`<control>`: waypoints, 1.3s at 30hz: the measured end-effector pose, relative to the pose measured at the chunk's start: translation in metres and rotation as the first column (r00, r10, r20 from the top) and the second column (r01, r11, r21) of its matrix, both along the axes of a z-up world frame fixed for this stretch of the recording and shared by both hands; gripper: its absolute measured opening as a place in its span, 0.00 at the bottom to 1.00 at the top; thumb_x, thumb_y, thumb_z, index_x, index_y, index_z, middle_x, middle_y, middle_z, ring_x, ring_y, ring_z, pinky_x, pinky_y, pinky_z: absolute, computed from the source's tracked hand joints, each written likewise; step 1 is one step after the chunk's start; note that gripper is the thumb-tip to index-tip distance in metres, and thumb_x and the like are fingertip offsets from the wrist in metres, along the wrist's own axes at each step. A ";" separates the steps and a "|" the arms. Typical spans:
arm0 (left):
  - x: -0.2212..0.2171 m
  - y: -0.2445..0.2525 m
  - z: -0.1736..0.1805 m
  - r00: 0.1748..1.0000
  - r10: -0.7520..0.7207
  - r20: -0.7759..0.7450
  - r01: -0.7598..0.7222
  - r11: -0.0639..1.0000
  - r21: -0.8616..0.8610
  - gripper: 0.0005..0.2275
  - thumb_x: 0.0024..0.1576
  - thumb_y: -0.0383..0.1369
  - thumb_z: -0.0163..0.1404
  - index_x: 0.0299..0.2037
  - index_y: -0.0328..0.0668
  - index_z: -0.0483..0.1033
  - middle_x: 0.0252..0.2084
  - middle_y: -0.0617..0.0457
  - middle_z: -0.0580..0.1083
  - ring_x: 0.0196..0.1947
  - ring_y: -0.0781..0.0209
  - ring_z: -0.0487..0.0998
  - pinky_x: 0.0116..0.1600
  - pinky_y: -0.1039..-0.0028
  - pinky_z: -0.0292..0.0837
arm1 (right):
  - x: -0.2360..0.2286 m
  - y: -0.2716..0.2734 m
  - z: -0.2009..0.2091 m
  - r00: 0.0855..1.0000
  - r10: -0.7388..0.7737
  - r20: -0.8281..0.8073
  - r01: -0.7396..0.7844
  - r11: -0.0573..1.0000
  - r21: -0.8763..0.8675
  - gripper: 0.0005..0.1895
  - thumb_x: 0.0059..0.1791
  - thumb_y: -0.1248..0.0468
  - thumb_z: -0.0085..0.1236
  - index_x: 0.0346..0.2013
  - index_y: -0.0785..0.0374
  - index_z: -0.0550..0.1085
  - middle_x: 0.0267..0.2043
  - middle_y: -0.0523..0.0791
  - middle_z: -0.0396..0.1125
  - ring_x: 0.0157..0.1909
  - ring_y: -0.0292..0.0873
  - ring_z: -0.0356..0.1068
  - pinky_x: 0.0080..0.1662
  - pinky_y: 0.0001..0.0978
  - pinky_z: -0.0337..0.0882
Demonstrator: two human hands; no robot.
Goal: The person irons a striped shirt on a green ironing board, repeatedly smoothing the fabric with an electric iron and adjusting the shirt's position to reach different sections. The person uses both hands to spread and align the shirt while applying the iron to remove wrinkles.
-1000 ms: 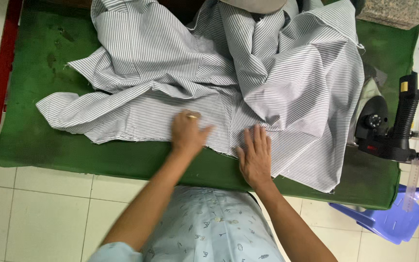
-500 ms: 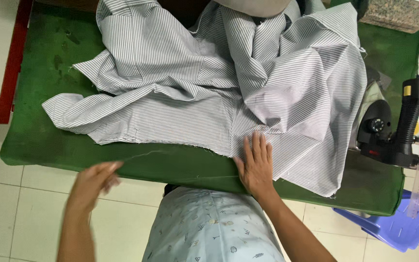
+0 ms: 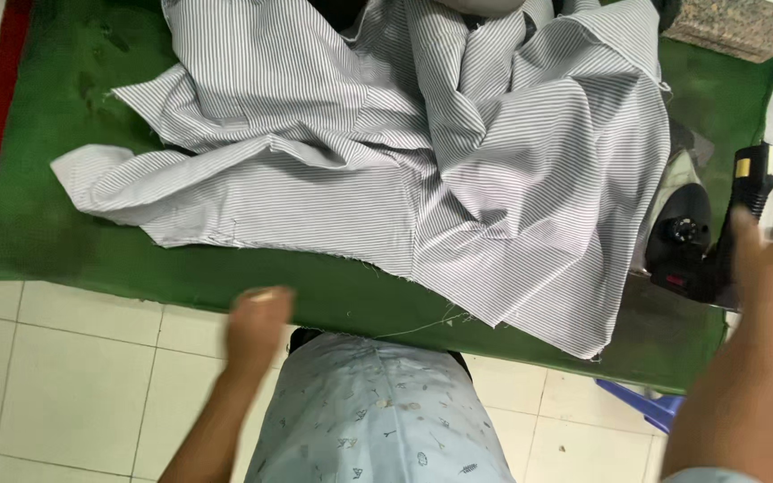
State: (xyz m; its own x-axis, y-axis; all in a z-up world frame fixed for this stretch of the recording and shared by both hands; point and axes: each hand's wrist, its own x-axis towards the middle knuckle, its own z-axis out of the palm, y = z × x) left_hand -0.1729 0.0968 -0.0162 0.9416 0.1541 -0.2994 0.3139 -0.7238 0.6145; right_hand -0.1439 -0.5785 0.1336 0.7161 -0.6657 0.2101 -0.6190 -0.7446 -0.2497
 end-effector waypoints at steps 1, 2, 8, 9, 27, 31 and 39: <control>0.012 -0.045 0.008 0.997 0.014 0.075 0.010 0.949 -0.314 0.15 0.54 0.38 0.60 0.45 0.39 0.77 0.40 0.50 0.79 0.39 0.56 0.82 0.47 0.68 0.77 | 0.014 -0.036 -0.002 1.000 -0.008 -0.029 0.016 0.954 0.301 0.32 0.61 0.41 0.64 0.59 0.71 0.77 0.43 0.52 0.72 0.37 0.47 0.69 0.30 0.47 0.66; 0.020 -0.073 0.021 0.997 0.020 0.076 0.005 0.948 -0.317 0.15 0.54 0.38 0.60 0.45 0.39 0.77 0.40 0.50 0.79 0.39 0.56 0.82 0.47 0.68 0.77 | 0.015 -0.046 -0.009 1.000 -0.003 -0.029 0.011 0.955 0.298 0.32 0.61 0.41 0.64 0.59 0.71 0.77 0.43 0.52 0.72 0.37 0.47 0.69 0.30 0.47 0.66; 0.035 -0.139 0.041 0.519 -0.786 0.337 0.635 0.618 0.463 0.26 0.62 0.47 0.53 0.67 0.44 0.67 0.70 0.41 0.63 0.70 0.37 0.61 0.69 0.43 0.58 | -0.001 -0.044 -0.016 0.983 -0.157 0.099 -0.003 0.517 0.856 0.22 0.66 0.40 0.56 0.46 0.54 0.70 0.31 0.41 0.59 0.26 0.36 0.62 0.27 0.30 0.66; 0.039 -0.139 0.051 0.515 -0.784 0.347 0.605 0.619 0.501 0.26 0.59 0.47 0.57 0.64 0.43 0.68 0.61 0.43 0.66 0.61 0.42 0.65 0.62 0.49 0.62 | -0.012 -0.032 0.001 0.965 0.260 -0.005 -0.230 0.859 0.458 0.26 0.46 0.62 0.51 0.60 0.58 0.69 0.33 0.47 0.62 0.28 0.44 0.63 0.32 0.35 0.65; 0.044 -0.092 0.006 0.589 -0.711 0.384 0.540 0.700 0.467 0.24 0.63 0.50 0.47 0.61 0.41 0.72 0.57 0.39 0.69 0.63 0.36 0.68 0.60 0.46 0.61 | 0.004 0.334 0.062 0.765 0.436 -0.474 -0.090 0.801 0.591 0.33 0.47 0.36 0.59 0.38 0.66 0.79 0.30 0.58 0.76 0.41 0.62 0.78 0.40 0.48 0.74; 0.045 -0.069 0.006 0.658 -0.657 0.368 0.456 0.737 0.499 0.24 0.63 0.50 0.46 0.63 0.43 0.70 0.58 0.39 0.69 0.63 0.36 0.68 0.59 0.46 0.62 | 0.034 0.363 0.061 0.665 0.557 -0.498 -0.212 0.780 0.589 0.35 0.47 0.34 0.57 0.37 0.67 0.77 0.31 0.59 0.75 0.43 0.63 0.78 0.42 0.50 0.76; 0.066 -0.001 0.021 0.791 -0.485 0.372 0.239 0.806 0.542 0.24 0.61 0.48 0.50 0.60 0.40 0.73 0.58 0.39 0.70 0.63 0.35 0.68 0.57 0.44 0.63 | 0.083 0.435 0.054 0.487 0.735 -0.471 -0.427 0.671 0.606 0.34 0.47 0.33 0.56 0.35 0.65 0.77 0.33 0.59 0.75 0.44 0.63 0.78 0.44 0.51 0.76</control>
State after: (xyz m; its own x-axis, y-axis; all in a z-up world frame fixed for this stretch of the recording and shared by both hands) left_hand -0.1068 0.0960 0.0045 0.9505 -0.2306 0.2084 -0.2702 -0.9444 0.1872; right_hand -0.0607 -0.1434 0.1871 0.7930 0.0601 -0.6062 -0.1739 -0.9314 -0.3198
